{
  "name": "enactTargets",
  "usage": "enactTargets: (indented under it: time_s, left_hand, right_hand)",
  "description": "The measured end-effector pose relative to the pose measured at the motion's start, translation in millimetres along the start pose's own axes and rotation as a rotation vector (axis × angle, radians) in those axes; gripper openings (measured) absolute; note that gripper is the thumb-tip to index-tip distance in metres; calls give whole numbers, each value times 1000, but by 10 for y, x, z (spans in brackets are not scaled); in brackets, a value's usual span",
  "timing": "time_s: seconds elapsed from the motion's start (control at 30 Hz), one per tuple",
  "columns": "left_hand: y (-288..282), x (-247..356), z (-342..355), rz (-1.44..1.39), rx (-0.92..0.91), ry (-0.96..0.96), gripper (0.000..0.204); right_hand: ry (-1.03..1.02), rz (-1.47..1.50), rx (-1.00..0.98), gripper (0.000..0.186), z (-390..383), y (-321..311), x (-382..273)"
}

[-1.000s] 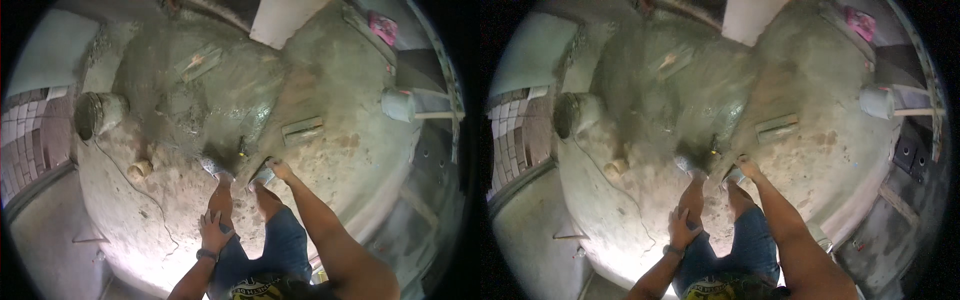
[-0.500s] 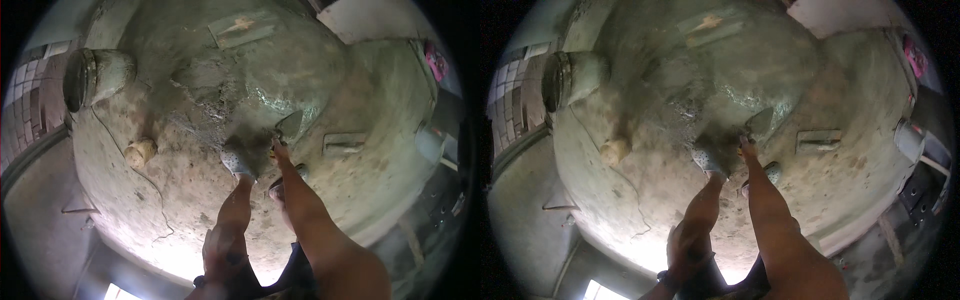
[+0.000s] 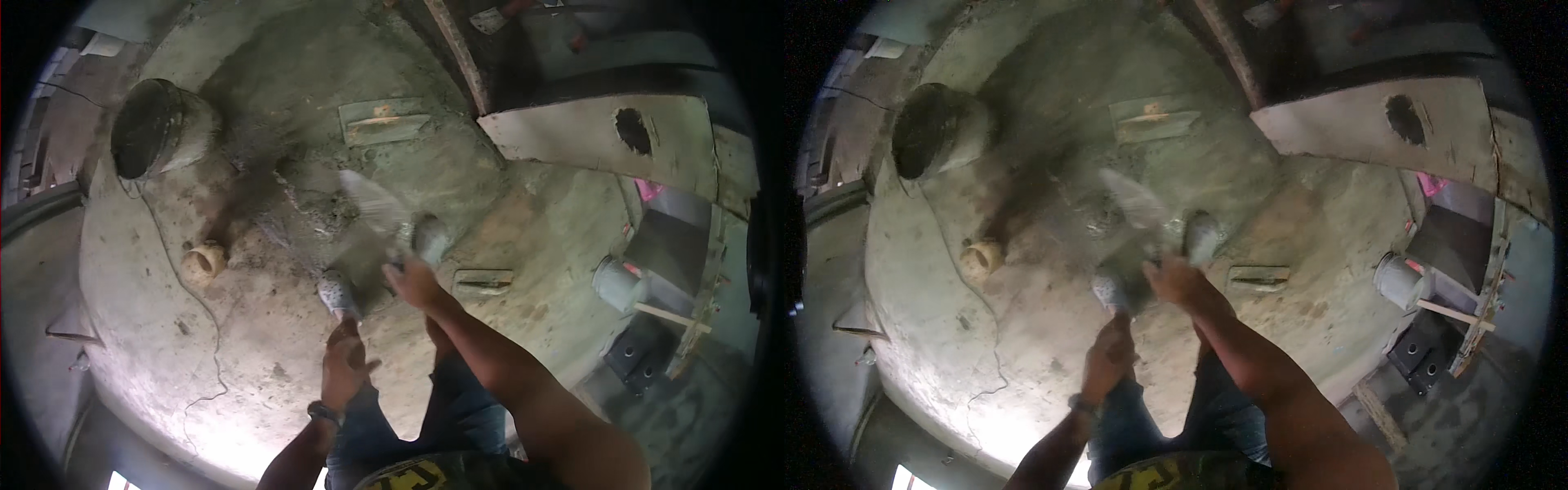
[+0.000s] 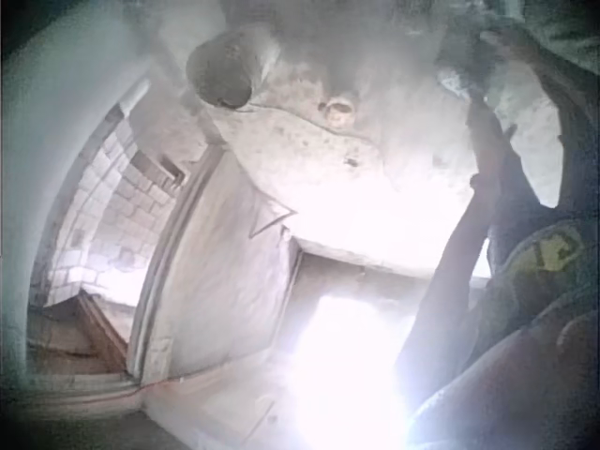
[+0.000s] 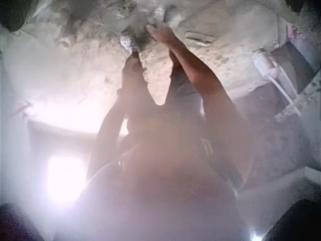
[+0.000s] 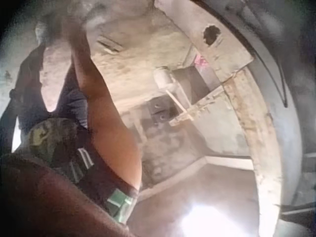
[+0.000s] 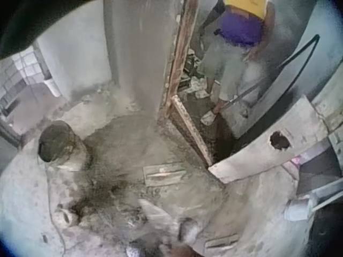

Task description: The person mixes, spreads, and levels wet cement on the floor using a trowel.

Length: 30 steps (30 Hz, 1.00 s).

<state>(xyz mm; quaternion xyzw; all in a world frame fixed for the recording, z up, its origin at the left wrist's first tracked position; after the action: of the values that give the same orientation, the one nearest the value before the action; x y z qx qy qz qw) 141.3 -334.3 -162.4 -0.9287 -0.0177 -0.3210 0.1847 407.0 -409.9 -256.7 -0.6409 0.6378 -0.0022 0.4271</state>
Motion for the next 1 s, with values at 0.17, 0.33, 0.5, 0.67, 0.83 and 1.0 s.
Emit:
enactTargets:
  time_s: [0.17, 0.33, 0.5, 0.67, 0.83, 1.0]
  left_hand:
    - [-342, 553, 1159, -891, 168, -137, 44]
    - [-841, 673, 1622, -711, 591, -137, 43]
    - [-1068, 609, 1986, -956, 763, -241, 42]
    - [-971, 243, 2211, -1161, 698, -172, 45]
    - [-1196, 169, 2551, -981, 654, 56, 47]
    - [-1467, 136, 2893, -1055, 805, 90, 28]
  right_hand:
    - [-185, 49, -403, 53, 186, -302, -1192]
    - [-584, -191, -947, 53, 1114, -475, -1293]
    - [-446, -417, -134, 42, 3409, -833, -344]
    - [-489, -665, 74, 54, 4610, -607, 143]
    - [-417, -782, -70, 46, 5093, -360, 242]
    - [-504, -712, -171, 50, 4563, -840, -46]
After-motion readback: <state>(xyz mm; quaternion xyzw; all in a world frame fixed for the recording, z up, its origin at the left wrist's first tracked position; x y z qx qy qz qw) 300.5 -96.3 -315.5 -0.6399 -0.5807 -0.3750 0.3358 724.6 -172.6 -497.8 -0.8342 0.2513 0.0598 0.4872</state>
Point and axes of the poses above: each hand's wrist, its own z-axis towards the middle knuckle, its own y-axis out of the palm, x = y × z, the point moved 3 cm from there along z, towards the middle knuckle, and after that the axes turned 1 degree about -y, right-handed, at the moved point
